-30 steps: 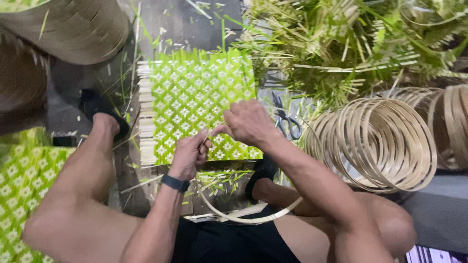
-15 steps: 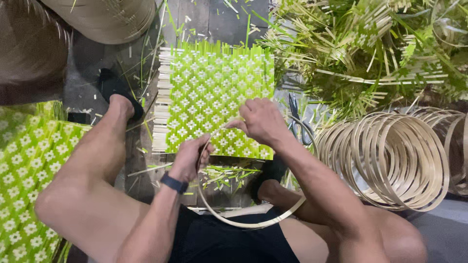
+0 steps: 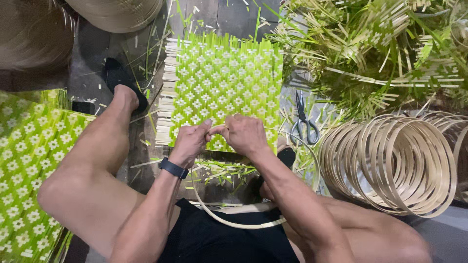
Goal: The person places a circular bamboo frame onto a square woven mat, flips it over, and uses scissors to trim the excess woven material around the frame's edge. They then remove the frame and set the finished circular mat aside.
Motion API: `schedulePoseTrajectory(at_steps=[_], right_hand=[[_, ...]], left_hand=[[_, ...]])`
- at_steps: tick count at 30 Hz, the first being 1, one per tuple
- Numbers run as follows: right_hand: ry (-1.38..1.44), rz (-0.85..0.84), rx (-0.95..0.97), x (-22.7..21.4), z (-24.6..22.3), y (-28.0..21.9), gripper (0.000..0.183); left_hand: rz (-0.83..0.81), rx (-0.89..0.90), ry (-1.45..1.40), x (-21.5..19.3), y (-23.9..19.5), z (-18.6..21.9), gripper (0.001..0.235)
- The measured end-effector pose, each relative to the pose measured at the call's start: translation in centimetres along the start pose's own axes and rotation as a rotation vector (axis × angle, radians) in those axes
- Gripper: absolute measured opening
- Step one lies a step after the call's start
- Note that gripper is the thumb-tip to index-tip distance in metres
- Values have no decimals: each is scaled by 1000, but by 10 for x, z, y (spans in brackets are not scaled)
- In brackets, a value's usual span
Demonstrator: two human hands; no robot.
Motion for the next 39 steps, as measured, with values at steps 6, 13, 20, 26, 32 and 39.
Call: schedulePoseTrajectory(at_steps=[6, 13, 20, 26, 32, 39], right_hand=[[22, 255, -227, -29, 32, 8, 49], [-60, 230, 182, -94, 103, 12, 58], [-68, 249, -93, -109, 51, 22, 54], [38, 194, 153, -86, 66, 14, 57], [-9, 115, 466, -85, 112, 11, 63], [283, 157, 556, -79, 153, 1, 59]], left_hand=[[43, -161, 17, -9, -11, 2, 43], [-78, -118, -246, 5, -17, 58, 36], [-163, 10, -19, 64, 3, 74, 41], [-121, -13, -80, 62, 13, 54, 43], [-61, 45, -126, 54, 14, 49, 43], [-15, 53, -148, 39, 14, 47, 45]])
Point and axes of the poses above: each hand's wrist, its own y-axis towards the middle knuckle, its own x-axis out of the palm, z = x × y, the point moved 5 cm from there along y, towards the middle knuckle, and after that the axes turned 5 degrees about -y, right-handed, at the moved point
